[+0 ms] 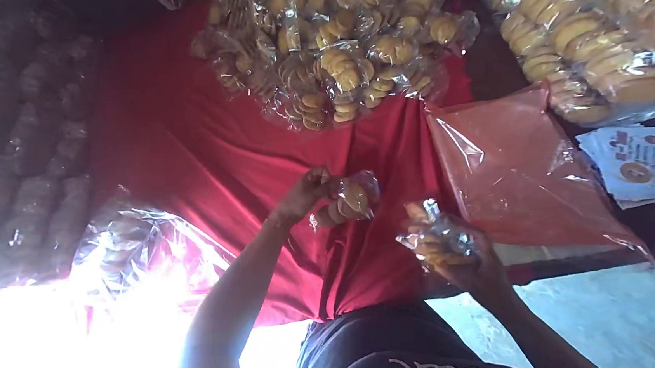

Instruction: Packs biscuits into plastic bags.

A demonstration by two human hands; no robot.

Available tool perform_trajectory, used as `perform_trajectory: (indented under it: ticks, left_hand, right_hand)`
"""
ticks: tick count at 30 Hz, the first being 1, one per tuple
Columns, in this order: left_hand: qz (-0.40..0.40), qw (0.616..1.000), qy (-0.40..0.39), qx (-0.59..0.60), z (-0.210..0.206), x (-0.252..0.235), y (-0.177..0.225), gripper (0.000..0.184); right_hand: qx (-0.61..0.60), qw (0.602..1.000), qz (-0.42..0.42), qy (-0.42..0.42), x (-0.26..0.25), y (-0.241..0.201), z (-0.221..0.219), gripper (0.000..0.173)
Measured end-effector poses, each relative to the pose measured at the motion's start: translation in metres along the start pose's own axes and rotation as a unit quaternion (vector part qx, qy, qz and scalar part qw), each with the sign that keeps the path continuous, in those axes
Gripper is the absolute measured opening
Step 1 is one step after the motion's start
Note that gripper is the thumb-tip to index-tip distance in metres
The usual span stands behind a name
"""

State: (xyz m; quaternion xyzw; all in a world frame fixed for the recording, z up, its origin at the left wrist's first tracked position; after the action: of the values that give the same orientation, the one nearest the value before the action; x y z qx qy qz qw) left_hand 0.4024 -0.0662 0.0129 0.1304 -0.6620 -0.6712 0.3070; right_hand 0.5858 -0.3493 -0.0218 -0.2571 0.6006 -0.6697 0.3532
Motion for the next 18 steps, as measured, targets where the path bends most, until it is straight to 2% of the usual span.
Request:
perform_trajectory:
  ticks: [1,2,3,4,5,6,8,10,12,13,14,16,18]
  left_hand:
    - [-0.012,0.999,0.005,0.036,-0.005,0.011,-0.001,0.014]
    - [-0.020,1.000,-0.013,0.019,-0.014,0.022,-0.001,0.036]
    - [-0.023,0.998,-0.035,-0.047,-0.027,0.033,-0.003,0.056]
    - [-0.013,0.991,-0.047,-0.124,-0.042,0.045,-0.005,0.062]
    - [-0.023,0.981,-0.041,-0.187,-0.057,0.056,-0.010,0.052]
    - [-0.080,0.969,-0.025,-0.233,-0.070,0.068,-0.014,0.040]
    - [-0.243,0.909,0.022,-0.339,-0.087,0.088,-0.013,0.020]
    - [-0.349,0.833,0.066,-0.424,-0.096,0.101,-0.004,0.017]
    - [-0.375,0.791,0.105,-0.471,-0.097,0.103,0.002,0.022]
    - [-0.369,0.784,0.121,-0.485,-0.094,0.099,0.002,0.026]
    - [-0.358,0.793,0.130,-0.475,-0.087,0.094,-0.003,0.033]
    - [-0.320,0.849,0.125,-0.401,-0.073,0.081,-0.021,0.060]
    - [-0.279,0.900,0.113,-0.315,-0.066,0.070,-0.039,0.074]
  right_hand:
    - [-0.016,0.999,-0.037,0.029,-0.009,-0.005,0.000,0.087]
    - [-0.033,0.997,-0.047,0.044,-0.020,-0.009,-0.002,0.090]
    - [-0.039,0.997,-0.034,0.049,-0.032,-0.012,-0.004,0.090]
    - [-0.021,0.998,-0.013,0.052,-0.044,-0.015,-0.007,0.090]
    - [0.012,0.998,0.013,0.052,-0.054,-0.016,-0.011,0.087]
    - [0.039,0.998,0.042,0.039,-0.062,-0.017,-0.015,0.084]
    - [0.080,0.990,0.117,-0.010,-0.074,-0.018,-0.025,0.076]
    - [0.116,0.972,0.187,-0.078,-0.079,-0.023,-0.041,0.066]
    - [0.141,0.952,0.222,-0.158,-0.076,-0.027,-0.064,0.057]
    - [0.142,0.942,0.228,-0.201,-0.075,-0.025,-0.076,0.055]
    - [0.149,0.931,0.229,-0.242,-0.074,-0.019,-0.088,0.052]
    - [0.146,0.916,0.215,-0.305,-0.075,-0.009,-0.100,0.053]
    - [0.123,0.918,0.188,-0.326,-0.078,-0.006,-0.102,0.057]
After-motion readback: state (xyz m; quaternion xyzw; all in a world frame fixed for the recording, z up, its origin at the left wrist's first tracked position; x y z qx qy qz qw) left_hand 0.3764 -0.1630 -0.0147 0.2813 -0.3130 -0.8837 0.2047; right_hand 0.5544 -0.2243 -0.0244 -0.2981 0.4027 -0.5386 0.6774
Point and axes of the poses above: each hand's wrist, its own x-axis away from the middle knuckle, its own z-axis out of the back of the hand, y = z × x, the point moved 5 cm from there along -x, towards the middle knuckle, and after that the axes turned 6 degrees about y, right-handed, at the moved point
